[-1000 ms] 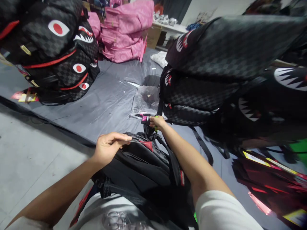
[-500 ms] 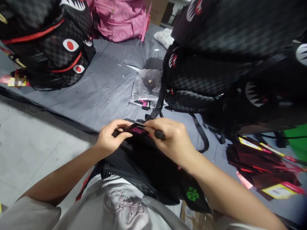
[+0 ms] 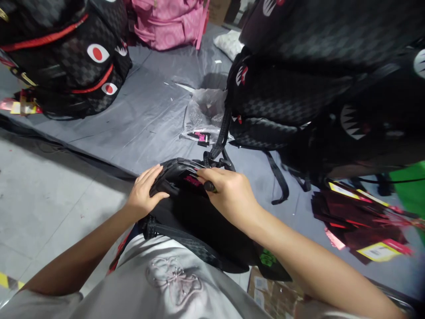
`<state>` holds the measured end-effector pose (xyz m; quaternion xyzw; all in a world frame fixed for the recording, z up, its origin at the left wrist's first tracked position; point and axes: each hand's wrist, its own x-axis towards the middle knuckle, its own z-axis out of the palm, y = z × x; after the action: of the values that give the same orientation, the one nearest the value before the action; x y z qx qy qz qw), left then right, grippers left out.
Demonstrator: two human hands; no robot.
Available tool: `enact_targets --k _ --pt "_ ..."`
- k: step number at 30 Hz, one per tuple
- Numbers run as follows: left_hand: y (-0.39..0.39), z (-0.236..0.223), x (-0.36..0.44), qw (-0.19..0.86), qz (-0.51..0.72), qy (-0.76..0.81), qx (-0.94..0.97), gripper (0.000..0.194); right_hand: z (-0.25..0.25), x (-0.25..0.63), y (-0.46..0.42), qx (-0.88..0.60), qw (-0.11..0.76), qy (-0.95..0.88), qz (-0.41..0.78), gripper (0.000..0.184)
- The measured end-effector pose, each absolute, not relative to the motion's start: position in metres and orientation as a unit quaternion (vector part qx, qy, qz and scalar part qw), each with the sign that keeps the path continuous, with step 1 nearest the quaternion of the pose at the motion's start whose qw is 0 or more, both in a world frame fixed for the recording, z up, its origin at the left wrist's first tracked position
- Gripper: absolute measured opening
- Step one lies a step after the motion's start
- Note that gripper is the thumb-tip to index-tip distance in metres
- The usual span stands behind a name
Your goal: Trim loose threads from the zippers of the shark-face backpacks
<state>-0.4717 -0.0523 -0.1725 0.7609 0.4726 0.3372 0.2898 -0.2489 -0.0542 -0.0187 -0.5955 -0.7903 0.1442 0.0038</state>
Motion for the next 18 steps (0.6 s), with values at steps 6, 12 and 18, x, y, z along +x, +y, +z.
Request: enact_targets --k 6,12,18 --pt "-0.051 -0.177 -0.474 0.295 0.369 0.447 0.76 0.07 -0.026 -0.27 -0.038 -0.572 -0.112 -0.782 0.219 0.032" --pt "-0.049 -0.181 -0.474 0.286 0.38 0.435 0.764 0.067 -0.027 -0.27 -0.041 -0.586 -0.083 -0.785 0.183 0.027" --pt "-0.049 -0.184 -0.473 0.279 0.403 0.428 0.759 0.069 -0.043 -0.268 -0.037 -0.567 -0.158 -0.769 0.251 0.029"
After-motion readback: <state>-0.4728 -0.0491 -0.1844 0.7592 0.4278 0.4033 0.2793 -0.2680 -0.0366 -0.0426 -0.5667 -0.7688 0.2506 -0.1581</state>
